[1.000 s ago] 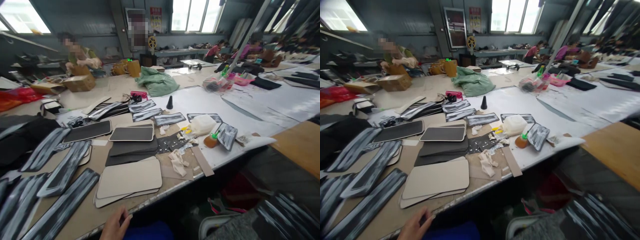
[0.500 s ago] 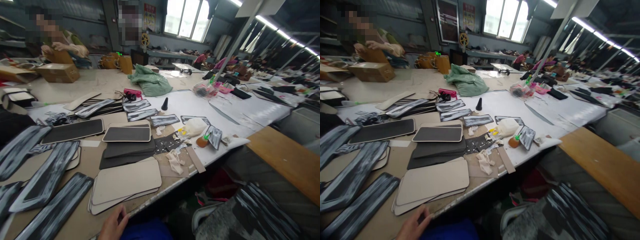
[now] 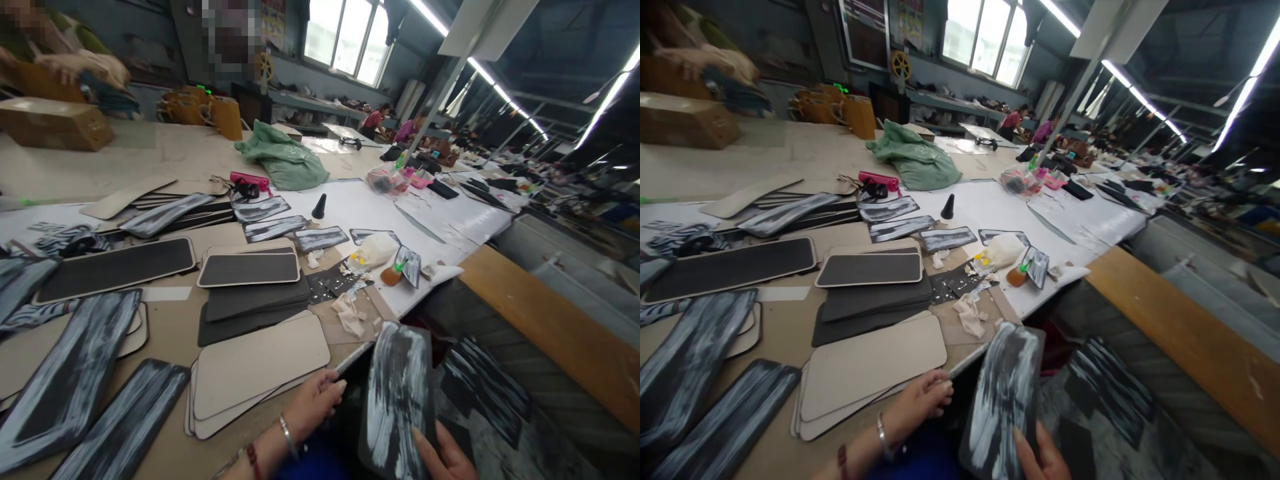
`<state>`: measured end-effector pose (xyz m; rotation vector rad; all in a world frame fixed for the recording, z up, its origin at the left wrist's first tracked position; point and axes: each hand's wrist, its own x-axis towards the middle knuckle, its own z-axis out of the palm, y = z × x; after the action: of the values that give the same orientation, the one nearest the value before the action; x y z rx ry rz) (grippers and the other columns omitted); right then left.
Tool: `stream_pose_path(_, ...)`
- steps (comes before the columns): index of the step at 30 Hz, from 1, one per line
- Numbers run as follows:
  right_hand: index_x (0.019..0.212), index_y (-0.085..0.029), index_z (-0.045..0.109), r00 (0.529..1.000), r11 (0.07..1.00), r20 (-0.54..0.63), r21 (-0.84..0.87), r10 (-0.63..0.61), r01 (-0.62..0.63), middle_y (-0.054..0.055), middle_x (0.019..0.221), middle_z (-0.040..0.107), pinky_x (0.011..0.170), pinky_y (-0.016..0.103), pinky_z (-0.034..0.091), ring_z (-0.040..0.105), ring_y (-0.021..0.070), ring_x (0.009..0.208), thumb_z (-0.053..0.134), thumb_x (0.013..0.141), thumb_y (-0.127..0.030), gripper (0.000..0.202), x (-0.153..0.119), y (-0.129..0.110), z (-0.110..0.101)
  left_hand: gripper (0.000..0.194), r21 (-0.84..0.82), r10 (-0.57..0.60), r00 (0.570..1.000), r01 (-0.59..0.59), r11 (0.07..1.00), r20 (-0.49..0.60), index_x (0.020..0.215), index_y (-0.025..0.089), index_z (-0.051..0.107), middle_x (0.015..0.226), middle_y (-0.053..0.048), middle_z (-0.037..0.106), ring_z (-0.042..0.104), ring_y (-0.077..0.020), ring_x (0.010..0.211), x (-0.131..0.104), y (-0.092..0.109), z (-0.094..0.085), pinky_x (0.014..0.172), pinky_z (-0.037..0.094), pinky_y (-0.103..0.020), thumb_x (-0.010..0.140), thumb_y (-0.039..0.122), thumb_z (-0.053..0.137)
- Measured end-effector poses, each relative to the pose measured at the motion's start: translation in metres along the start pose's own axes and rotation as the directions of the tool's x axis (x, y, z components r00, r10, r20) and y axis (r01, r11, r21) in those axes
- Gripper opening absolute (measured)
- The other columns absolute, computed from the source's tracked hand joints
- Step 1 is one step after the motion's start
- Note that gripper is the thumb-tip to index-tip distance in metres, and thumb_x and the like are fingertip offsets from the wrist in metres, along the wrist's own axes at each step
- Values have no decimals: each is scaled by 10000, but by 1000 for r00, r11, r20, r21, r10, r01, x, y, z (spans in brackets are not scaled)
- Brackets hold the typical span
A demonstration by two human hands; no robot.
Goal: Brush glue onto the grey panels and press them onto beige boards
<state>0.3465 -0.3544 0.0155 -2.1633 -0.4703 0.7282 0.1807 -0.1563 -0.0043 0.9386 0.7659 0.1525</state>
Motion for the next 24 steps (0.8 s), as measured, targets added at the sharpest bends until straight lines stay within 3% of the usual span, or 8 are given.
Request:
stream_pose_path(3, 1063, -233, 628, 983, 995, 174, 92, -64, 48, 48, 1119, 616, 935, 325, 408, 530, 264, 1076, 585, 706, -536, 470, -15, -27, 24, 580, -192, -27, 996, 43, 980, 87, 1006, 152, 540, 814, -41, 608, 568, -145, 735, 2, 14, 5, 647, 427, -256, 581, 516, 695)
stream_pose_path(6, 1109, -233, 607, 937, 991, 330, 105, -115, 85, 62, 1172, 582, 979, 357, 359, 493, 261, 1117, 563, 750, -521, 462, -13, -42, 39, 477, -343, 41, 991, 5, 939, 125, 867, 128, 596, 705, -27, 615, 558, -136, 648, 5, 21, 2, 638, 423, -264, 582, 493, 707)
stream_pose_path(10, 1098, -222, 618, 850, 973, 486, 196, -202, 119, 76, 1168, 580, 998, 377, 325, 480, 257, 1122, 538, 769, -545, 468, 21, -55, 47, 391, -428, 109, 994, -99, 898, -2, 757, 105, 625, 631, -27, 619, 546, -136, 594, 15, 27, -7, 638, 414, -271, 560, 422, 746)
stream_pose_path(13, 1128, -210, 592, 810, 949, 549, 314, -204, 27, 88, 1101, 608, 885, 361, 425, 551, 236, 1003, 445, 812, -583, 510, 58, -71, 50, 387, -408, 131, 988, -154, 900, -84, 762, 109, 630, 639, -34, 633, 551, -137, 592, 23, 31, -9, 637, 417, -269, 564, 419, 749)
stream_pose_path(17, 1123, -183, 580, 848, 886, 474, 464, -237, -12, 84, 1021, 631, 740, 307, 474, 593, 207, 853, 499, 794, -564, 509, 105, -102, 60, 384, -364, 113, 989, -141, 921, -96, 751, 115, 632, 642, -32, 636, 548, -128, 593, 36, 35, 0, 631, 417, -252, 565, 431, 748)
stream_pose_path(20, 1093, -172, 592, 885, 868, 378, 493, -272, 56, 64, 958, 649, 760, 317, 470, 598, 209, 824, 576, 747, -535, 502, 130, -117, 64, 428, -323, 61, 998, -59, 944, -3, 802, 115, 630, 672, -39, 632, 560, -135, 629, 46, 32, 9, 648, 419, -260, 580, 468, 727)
stream_pose_path(22, 1088, -166, 594, 899, 897, 318, 415, -300, 153, 58, 921, 658, 780, 327, 463, 599, 224, 845, 548, 761, -526, 489, 144, -118, 57, 512, -244, 5, 998, 10, 970, 58, 925, 123, 611, 704, -36, 624, 561, -135, 644, 52, 28, 11, 643, 415, -263, 590, 498, 708)
stream_pose_path(24, 1094, -158, 591, 920, 935, 207, 197, -333, 294, 70, 930, 657, 803, 324, 448, 592, 241, 894, 480, 805, -473, 441, 157, -114, 41, 617, -130, -36, 998, 41, 991, 42, 1034, 131, 565, 711, -22, 612, 546, -125, 640, 54, 23, 8, 619, 396, -252, 566, 503, 717)
